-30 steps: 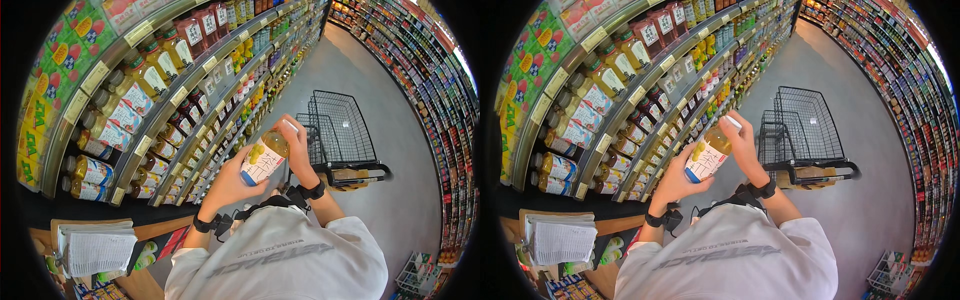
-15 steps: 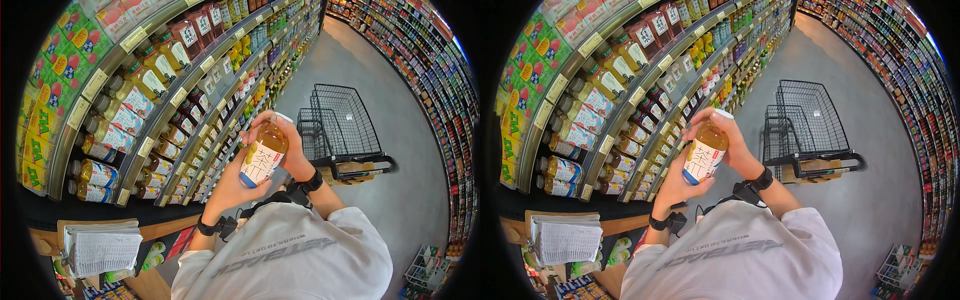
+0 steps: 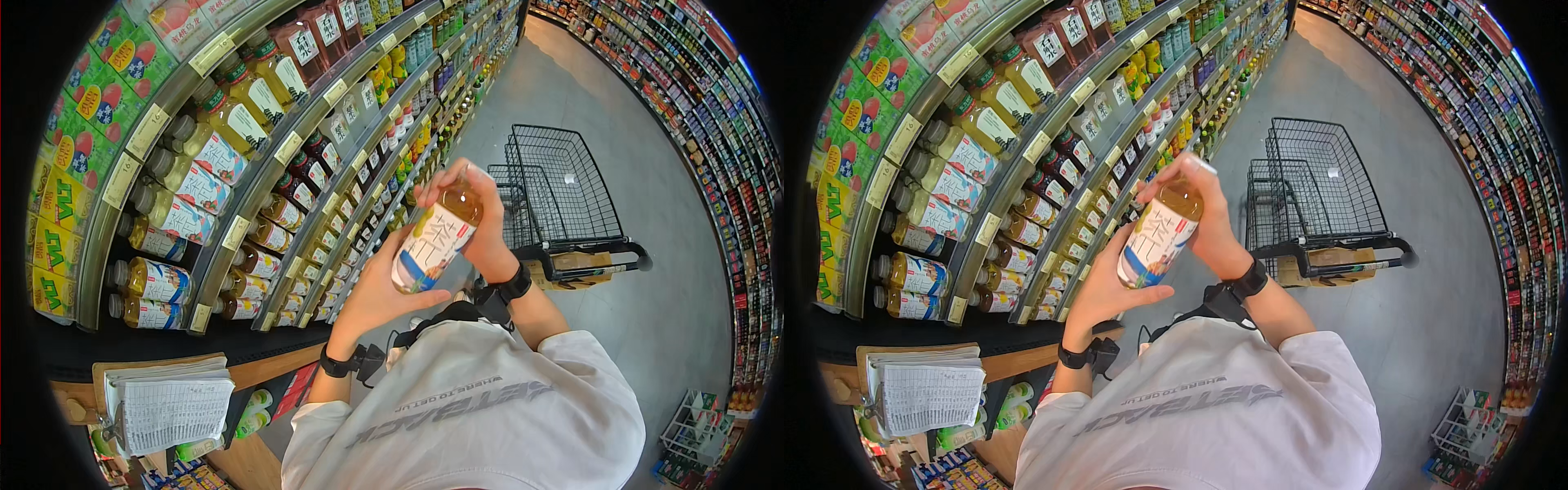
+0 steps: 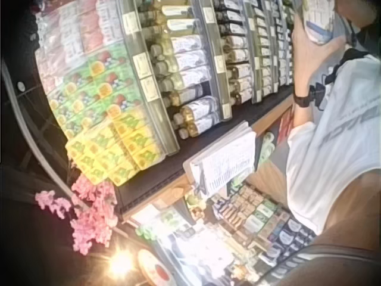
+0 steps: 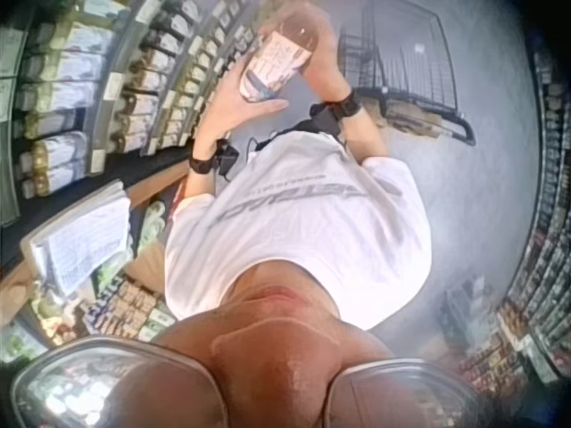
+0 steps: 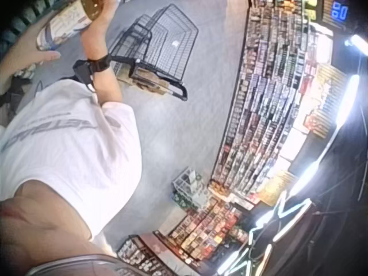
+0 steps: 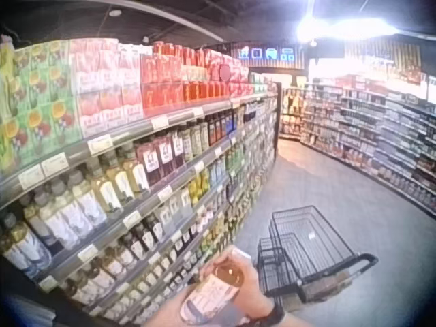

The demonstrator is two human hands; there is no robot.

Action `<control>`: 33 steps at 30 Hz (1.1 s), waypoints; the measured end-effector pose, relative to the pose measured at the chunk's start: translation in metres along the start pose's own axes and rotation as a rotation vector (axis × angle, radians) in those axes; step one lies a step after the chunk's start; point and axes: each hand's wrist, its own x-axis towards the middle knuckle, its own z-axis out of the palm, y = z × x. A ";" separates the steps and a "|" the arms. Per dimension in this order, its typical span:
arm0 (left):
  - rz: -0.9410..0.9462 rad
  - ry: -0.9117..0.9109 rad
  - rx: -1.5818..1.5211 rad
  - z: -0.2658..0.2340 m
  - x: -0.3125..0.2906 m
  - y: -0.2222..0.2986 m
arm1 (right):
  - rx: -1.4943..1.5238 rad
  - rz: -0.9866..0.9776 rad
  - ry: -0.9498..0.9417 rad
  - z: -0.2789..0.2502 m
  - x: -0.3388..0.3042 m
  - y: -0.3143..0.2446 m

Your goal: Wiping a supermarket shelf and organizing bottled tea products.

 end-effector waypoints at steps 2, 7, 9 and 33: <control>-0.040 0.008 -0.034 0.001 -0.001 -0.002 | -0.004 -0.010 0.062 -0.002 0.003 -0.002; -0.023 0.028 -0.098 -0.005 -0.001 -0.009 | 0.008 0.099 0.186 0.010 0.001 0.000; -0.189 -0.061 -0.298 -0.013 -0.002 0.003 | -0.039 0.109 0.124 0.008 -0.001 0.003; -0.102 -0.046 -0.484 0.000 0.019 -0.039 | 0.534 0.482 0.458 -0.044 0.013 0.027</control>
